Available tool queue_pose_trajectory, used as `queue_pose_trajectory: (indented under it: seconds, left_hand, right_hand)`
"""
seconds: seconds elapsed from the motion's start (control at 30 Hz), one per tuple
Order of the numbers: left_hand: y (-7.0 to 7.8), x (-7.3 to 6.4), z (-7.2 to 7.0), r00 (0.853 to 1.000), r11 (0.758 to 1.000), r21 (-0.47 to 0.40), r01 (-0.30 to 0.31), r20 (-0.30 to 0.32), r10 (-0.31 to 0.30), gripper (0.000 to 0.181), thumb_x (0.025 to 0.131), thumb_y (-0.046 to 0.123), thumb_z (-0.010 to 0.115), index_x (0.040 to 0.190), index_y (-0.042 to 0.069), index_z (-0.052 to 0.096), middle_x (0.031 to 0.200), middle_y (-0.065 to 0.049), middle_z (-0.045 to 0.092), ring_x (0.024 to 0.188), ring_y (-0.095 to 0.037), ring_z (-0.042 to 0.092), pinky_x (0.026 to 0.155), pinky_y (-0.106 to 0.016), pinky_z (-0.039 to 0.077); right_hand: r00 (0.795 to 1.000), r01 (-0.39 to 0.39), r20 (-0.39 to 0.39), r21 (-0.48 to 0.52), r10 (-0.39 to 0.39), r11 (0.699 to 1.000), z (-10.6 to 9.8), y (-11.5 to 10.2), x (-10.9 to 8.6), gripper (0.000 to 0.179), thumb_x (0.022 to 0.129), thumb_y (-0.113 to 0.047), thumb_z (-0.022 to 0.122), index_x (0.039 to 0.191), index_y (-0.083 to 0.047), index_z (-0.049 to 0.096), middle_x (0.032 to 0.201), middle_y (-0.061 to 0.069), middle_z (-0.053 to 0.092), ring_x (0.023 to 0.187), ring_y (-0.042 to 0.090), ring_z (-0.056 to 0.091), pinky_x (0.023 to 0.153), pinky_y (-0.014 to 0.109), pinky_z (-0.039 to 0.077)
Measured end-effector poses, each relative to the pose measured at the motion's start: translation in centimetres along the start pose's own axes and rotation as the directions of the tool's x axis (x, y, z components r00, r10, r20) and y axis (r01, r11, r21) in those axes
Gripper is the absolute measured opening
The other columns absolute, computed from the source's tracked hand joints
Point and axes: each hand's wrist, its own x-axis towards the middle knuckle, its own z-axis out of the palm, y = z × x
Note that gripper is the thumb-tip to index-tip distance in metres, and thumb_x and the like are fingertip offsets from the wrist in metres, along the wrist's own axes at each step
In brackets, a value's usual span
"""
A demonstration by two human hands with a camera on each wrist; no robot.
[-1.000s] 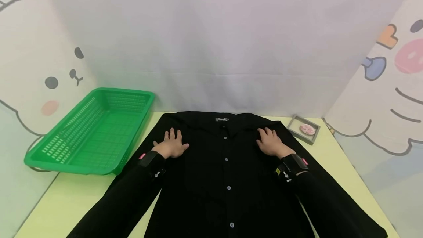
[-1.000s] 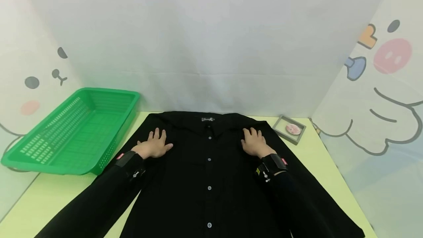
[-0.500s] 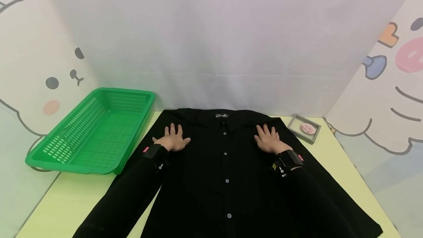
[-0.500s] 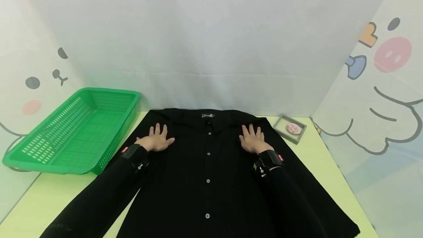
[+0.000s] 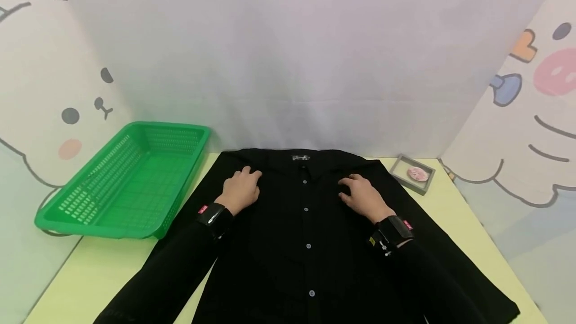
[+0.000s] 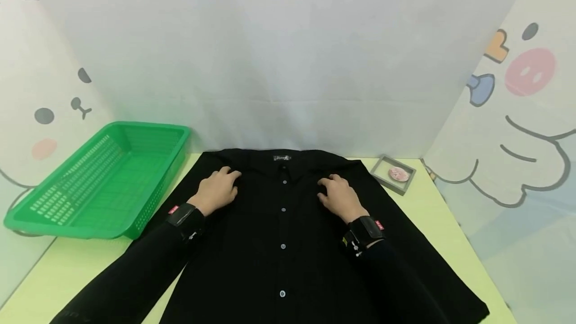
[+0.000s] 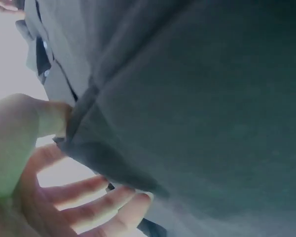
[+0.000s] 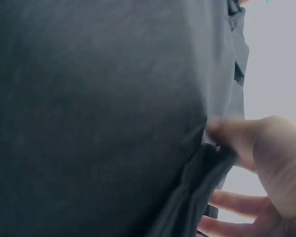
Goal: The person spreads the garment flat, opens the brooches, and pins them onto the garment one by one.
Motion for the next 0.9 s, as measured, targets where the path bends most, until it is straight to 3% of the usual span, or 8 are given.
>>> queue_pose_trajectory:
  seconds: [0.1, 0.33, 0.47, 0.6, 0.67, 0.77, 0.83, 0.9]
  left_hand:
    - [-0.4, -0.4, -0.4, 1.000, 0.999, -0.043, -0.003, -0.022, 0.002, 0.038, 0.106, 0.016, 0.056, 0.143, 0.007, 0.057, 0.140, -0.026, 0.056, 0.107, -0.039, 0.064, 0.076, -0.048, 0.055]
    - [-3.2, -2.6, -2.0, 0.984, 0.972, -0.215, 0.100, 0.169, -0.063, 0.070, 0.103, 0.020, 0.064, 0.161, 0.003, 0.028, 0.141, -0.030, 0.056, 0.110, -0.046, 0.063, 0.089, -0.059, 0.051]
    - [-4.6, -3.3, -1.5, 0.976, 0.952, -0.263, 0.159, 0.189, -0.111, 0.074, 0.103, 0.024, 0.064, 0.161, -0.001, 0.026, 0.140, -0.032, 0.056, 0.114, -0.049, 0.063, 0.097, -0.064, 0.049]
    - [-4.7, -3.4, -1.1, 0.982, 0.928, -0.328, 0.176, 0.127, -0.142, 0.067, 0.102, 0.030, 0.067, 0.154, -0.001, 0.039, 0.143, -0.030, 0.054, 0.120, -0.046, 0.060, 0.096, -0.059, 0.051]
    - [-4.5, -3.4, -1.1, 0.985, 0.926, -0.339, 0.166, 0.091, -0.144, 0.063, 0.100, 0.026, 0.069, 0.151, 0.000, 0.043, 0.139, -0.028, 0.056, 0.113, -0.043, 0.062, 0.090, -0.055, 0.052]
    - [-4.1, -3.4, -1.3, 0.992, 0.945, -0.300, 0.128, 0.020, -0.128, 0.049, 0.100, 0.012, 0.065, 0.145, 0.001, 0.048, 0.128, -0.026, 0.060, 0.095, -0.037, 0.064, 0.072, -0.046, 0.050]
    - [-4.0, -3.5, -1.6, 0.991, 0.968, -0.237, 0.087, -0.083, -0.110, 0.042, 0.098, 0.000, 0.061, 0.139, 0.002, 0.053, 0.119, -0.024, 0.063, 0.082, -0.034, 0.062, 0.063, -0.042, 0.045]
    - [-4.1, -3.6, -2.1, 0.973, 0.987, -0.148, 0.058, -0.213, -0.089, 0.037, 0.096, -0.007, 0.059, 0.131, 0.002, 0.057, 0.111, -0.023, 0.062, 0.078, -0.034, 0.058, 0.060, -0.041, 0.042]
  right_hand:
    - [0.999, 0.011, -0.039, -0.014, -0.012, 1.000, -0.5, 0.1, -0.6, 0.030, 0.103, -0.009, 0.062, 0.132, 0.000, 0.064, 0.136, 0.031, 0.056, 0.121, 0.046, 0.058, 0.097, 0.056, 0.052]
    - [1.000, -0.018, -0.009, 0.089, 0.019, 0.996, -2.5, 1.9, -2.2, 0.035, 0.101, 0.002, 0.058, 0.135, 0.003, 0.060, 0.120, 0.025, 0.064, 0.095, 0.032, 0.063, 0.077, 0.041, 0.046]
    - [0.994, -0.087, -0.052, 0.088, 0.092, 0.992, -2.8, 2.6, -2.3, 0.030, 0.102, 0.000, 0.054, 0.130, 0.004, 0.062, 0.093, 0.017, 0.066, 0.068, 0.022, 0.052, 0.067, 0.039, 0.040]
    - [0.990, -0.126, -0.045, 0.120, 0.132, 0.985, -2.6, 2.4, -1.8, 0.031, 0.104, -0.007, 0.055, 0.133, 0.003, 0.060, 0.092, 0.015, 0.063, 0.068, 0.021, 0.051, 0.067, 0.039, 0.040]
    - [0.992, -0.115, -0.030, 0.134, 0.120, 0.984, -2.4, 2.2, -1.5, 0.032, 0.104, -0.008, 0.059, 0.134, 0.002, 0.058, 0.096, 0.015, 0.063, 0.073, 0.021, 0.053, 0.070, 0.039, 0.041]
    - [0.995, -0.095, -0.024, 0.142, 0.100, 0.985, -2.3, 1.8, -1.3, 0.031, 0.103, -0.006, 0.059, 0.133, 0.003, 0.058, 0.091, 0.014, 0.060, 0.071, 0.021, 0.051, 0.069, 0.039, 0.040]
    - [0.993, -0.091, -0.065, 0.128, 0.100, 0.988, -2.5, 1.7, -1.3, 0.026, 0.103, -0.004, 0.057, 0.129, 0.003, 0.060, 0.086, 0.012, 0.057, 0.069, 0.022, 0.048, 0.069, 0.040, 0.037]
    - [0.984, -0.087, -0.144, 0.106, 0.101, 0.991, -2.9, 1.8, -1.5, 0.024, 0.103, -0.002, 0.054, 0.124, 0.003, 0.063, 0.084, 0.012, 0.055, 0.070, 0.024, 0.045, 0.069, 0.041, 0.035]
